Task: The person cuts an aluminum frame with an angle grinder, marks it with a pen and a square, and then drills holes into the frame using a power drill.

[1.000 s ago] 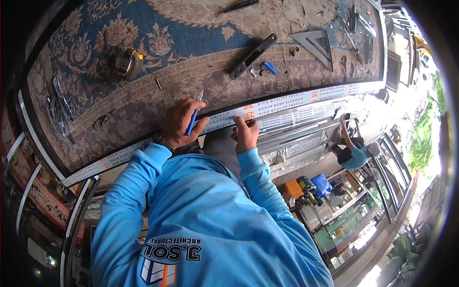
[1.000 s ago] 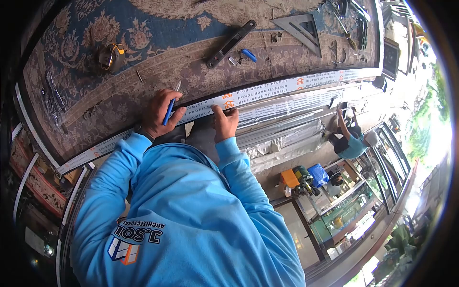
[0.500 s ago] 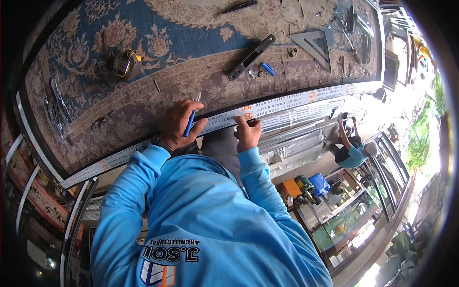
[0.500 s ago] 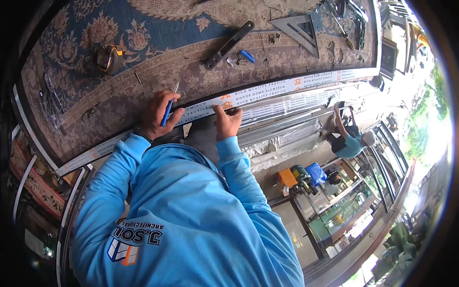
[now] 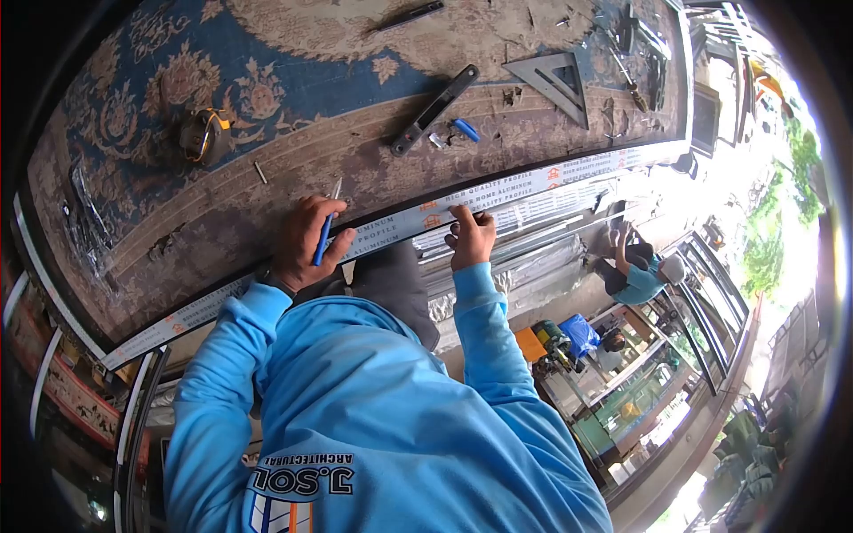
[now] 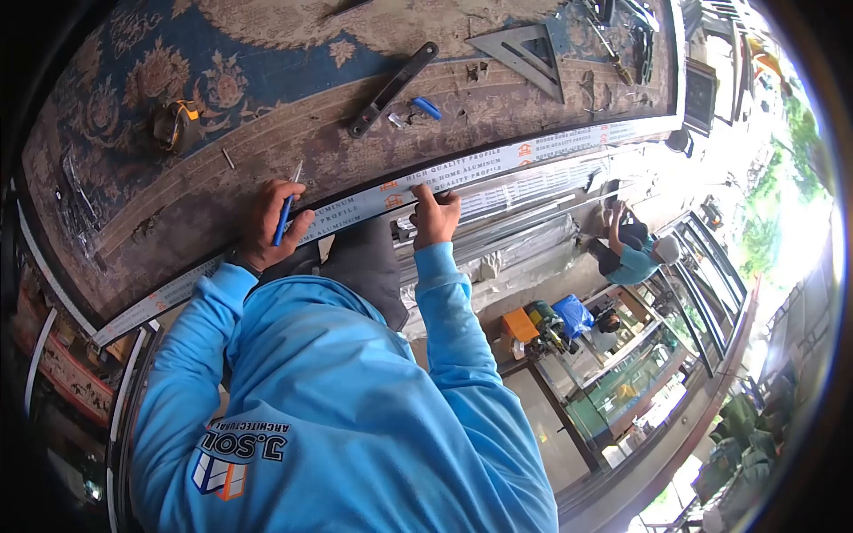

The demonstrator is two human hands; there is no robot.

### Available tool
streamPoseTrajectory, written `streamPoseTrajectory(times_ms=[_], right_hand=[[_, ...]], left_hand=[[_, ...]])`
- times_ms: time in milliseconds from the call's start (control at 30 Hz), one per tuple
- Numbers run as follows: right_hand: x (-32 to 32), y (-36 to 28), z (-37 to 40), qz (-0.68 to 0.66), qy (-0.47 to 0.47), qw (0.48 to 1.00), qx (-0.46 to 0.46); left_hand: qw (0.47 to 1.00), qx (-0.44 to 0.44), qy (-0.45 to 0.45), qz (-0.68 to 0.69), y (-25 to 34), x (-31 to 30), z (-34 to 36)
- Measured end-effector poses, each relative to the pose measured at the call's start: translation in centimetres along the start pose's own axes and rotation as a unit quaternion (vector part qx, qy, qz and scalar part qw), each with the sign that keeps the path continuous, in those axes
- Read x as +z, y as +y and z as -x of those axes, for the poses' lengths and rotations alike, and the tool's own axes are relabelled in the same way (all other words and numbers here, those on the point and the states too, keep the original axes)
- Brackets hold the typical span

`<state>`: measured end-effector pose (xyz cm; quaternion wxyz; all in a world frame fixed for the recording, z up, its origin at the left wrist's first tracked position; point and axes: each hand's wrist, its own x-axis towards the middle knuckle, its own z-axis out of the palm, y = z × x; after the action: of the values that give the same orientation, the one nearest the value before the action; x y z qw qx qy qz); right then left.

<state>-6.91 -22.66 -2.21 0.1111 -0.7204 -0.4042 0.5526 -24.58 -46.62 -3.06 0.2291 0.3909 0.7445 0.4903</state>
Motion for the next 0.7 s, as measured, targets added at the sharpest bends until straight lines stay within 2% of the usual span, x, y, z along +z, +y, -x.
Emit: streamPoseTrajectory(times_ms=[367, 467, 567, 700], right_hand=[[-2.0, -1.3, -2.9, -0.033, -0.020, 0.999, -0.005], [-2.3, -2.1, -3.5, -0.030, 0.016, 0.999, -0.007], [-3.5, -2.6, -4.9, -0.040, -0.011, 0.999, 0.001], [-4.5, -4.0, -6.6, -0.049, 0.028, 0.998, -0.002]], left_hand=[[1.000, -0.008, 0.003, -0.012, 0.3, 0.0, -0.3], [1.000, -0.013, -0.003, -0.010, 0.5, 0.0, -0.3], [1.000, -0.012, -0.021, -0.014, 0.2, -0.1, -0.1], [1.000, -0.019, -0.005, -0.008, 0.4, 0.0, -0.3]])
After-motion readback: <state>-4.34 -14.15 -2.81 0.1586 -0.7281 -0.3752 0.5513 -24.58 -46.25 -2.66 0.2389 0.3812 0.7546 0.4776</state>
